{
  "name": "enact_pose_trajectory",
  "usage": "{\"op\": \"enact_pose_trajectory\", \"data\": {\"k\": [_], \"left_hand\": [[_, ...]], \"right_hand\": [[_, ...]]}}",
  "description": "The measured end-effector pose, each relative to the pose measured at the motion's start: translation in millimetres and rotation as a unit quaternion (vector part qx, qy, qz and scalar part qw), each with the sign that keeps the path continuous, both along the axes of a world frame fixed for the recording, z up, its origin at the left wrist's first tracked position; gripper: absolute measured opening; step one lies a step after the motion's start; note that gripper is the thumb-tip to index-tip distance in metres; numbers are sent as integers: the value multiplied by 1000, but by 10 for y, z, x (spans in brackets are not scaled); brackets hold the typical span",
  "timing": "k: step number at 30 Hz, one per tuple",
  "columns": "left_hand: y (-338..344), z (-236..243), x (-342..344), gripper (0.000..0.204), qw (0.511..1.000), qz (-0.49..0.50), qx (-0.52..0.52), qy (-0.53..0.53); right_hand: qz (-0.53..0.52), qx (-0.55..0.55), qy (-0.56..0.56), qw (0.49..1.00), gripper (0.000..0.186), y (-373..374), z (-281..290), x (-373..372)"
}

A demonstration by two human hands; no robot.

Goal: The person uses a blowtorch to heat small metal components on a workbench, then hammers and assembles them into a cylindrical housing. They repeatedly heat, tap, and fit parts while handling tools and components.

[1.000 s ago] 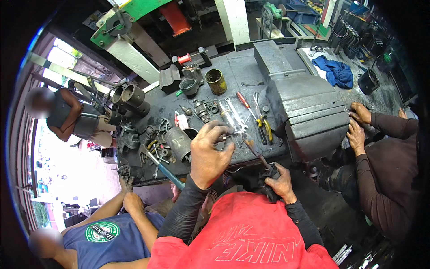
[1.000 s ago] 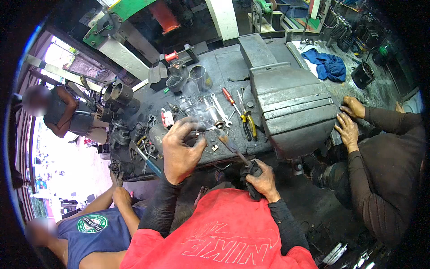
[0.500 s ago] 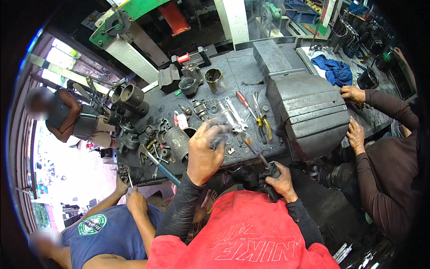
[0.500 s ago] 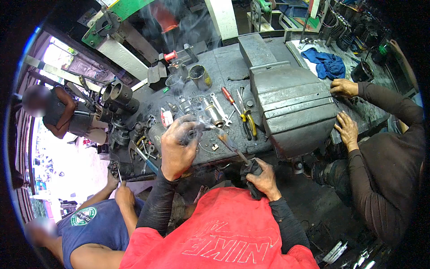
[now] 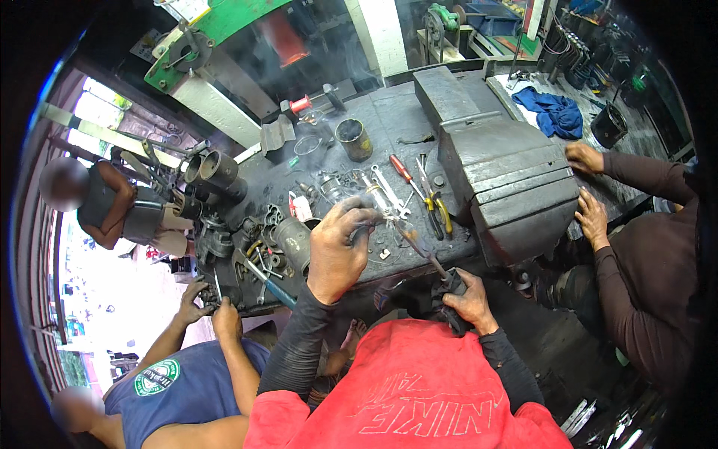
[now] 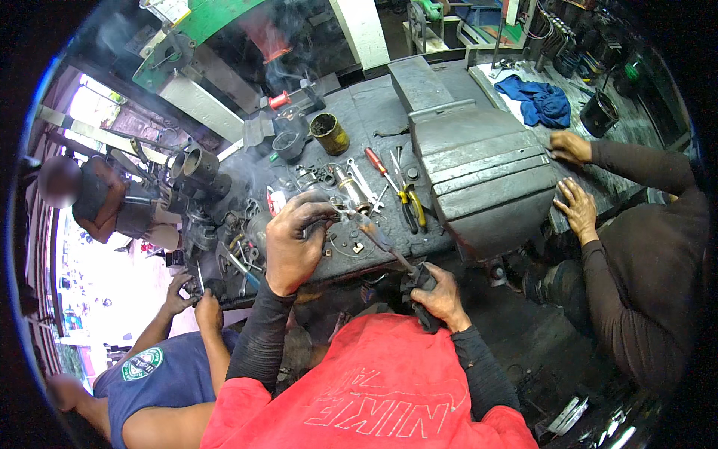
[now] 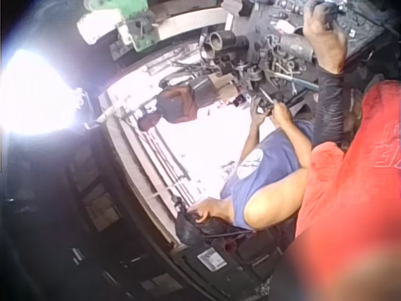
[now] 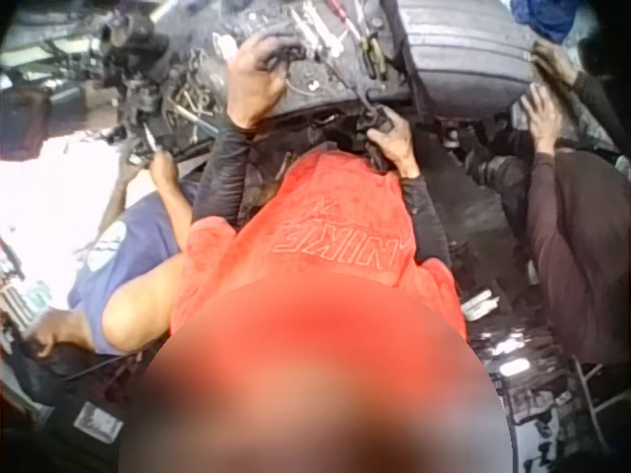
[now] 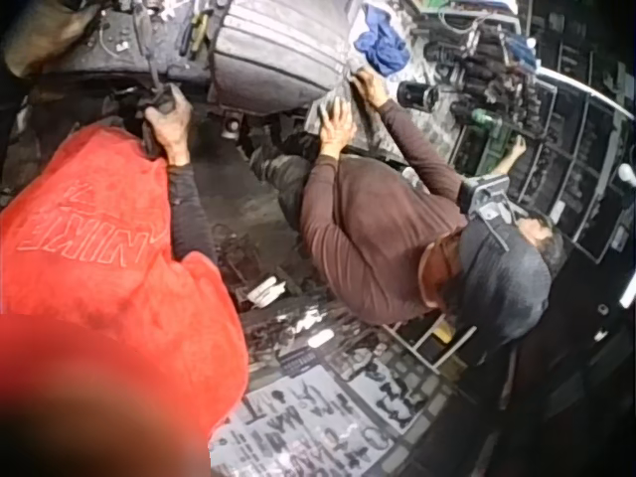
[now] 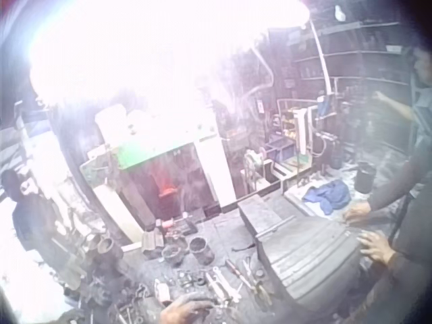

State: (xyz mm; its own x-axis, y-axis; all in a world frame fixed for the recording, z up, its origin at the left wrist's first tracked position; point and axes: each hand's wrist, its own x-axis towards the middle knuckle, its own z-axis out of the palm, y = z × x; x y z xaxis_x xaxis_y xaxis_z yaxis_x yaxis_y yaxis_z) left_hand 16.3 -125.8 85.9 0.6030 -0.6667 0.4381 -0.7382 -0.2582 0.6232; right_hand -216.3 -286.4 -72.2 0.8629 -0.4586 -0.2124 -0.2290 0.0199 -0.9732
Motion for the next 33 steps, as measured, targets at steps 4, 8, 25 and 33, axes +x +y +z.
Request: {"op": "enact_pose_trajectory", "data": {"k": [4,8,25,33], "left_hand": [[-30,3,16,30,1000,-9,1,-3],[-42,-13,45,32,1000,-17,-4,-13],[92,-5,172,25,950,-43,-16,308],[132,-84,207,31,875,-52,-72,476]], "right_hand": [[4,-5,13,1000,20,-12,13,5],[3,23,4,1000,21,-28,1,8],[1,32,2,999,23,-64,95,81],[8,29,-7,1000,24,-35,14,107]]}}
